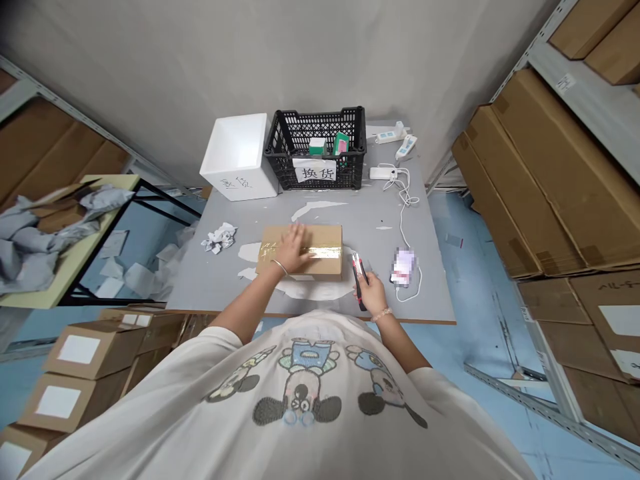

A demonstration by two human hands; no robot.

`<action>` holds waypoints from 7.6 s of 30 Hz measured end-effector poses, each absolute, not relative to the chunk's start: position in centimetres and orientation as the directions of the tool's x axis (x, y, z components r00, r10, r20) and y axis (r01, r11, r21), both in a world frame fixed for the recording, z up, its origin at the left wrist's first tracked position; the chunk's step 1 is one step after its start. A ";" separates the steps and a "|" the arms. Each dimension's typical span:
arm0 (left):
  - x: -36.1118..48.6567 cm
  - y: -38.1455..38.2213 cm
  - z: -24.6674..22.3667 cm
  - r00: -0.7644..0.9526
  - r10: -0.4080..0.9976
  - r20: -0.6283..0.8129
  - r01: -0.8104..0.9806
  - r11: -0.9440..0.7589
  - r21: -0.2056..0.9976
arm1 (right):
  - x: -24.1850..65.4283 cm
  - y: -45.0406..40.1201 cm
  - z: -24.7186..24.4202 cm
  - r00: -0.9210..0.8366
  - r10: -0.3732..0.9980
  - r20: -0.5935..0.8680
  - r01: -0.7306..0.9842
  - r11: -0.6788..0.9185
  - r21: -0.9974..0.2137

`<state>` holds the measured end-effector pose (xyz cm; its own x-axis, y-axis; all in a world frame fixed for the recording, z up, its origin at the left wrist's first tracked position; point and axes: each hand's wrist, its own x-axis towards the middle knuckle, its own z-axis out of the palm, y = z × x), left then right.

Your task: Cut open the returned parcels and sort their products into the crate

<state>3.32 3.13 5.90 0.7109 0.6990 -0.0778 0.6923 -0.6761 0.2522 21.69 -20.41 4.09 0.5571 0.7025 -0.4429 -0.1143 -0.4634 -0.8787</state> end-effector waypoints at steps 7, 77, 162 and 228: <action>-5.2 13.6 5.3 0.513 0.846 -0.148 0.818 -0.428 0.384 | 17.3 -18.3 4.0 0.523 0.667 -0.531 -0.370 -0.384 -0.846; 2.6 9.0 3.4 0.755 0.642 -0.135 0.644 -0.688 0.335 | 12.7 2.8 9.8 0.536 0.752 -0.383 0.708 -0.648 -0.281; 3.8 11.6 6.3 0.798 0.592 -0.113 0.600 -0.767 0.225 | 3.3 -23.5 8.4 0.702 0.587 -0.402 0.233 -0.723 -0.650; -1.1 -1.2 3.4 0.856 0.500 -0.131 0.510 -0.858 0.059 | 21.4 -12.0 4.1 0.509 0.682 -0.525 0.011 -0.615 -0.788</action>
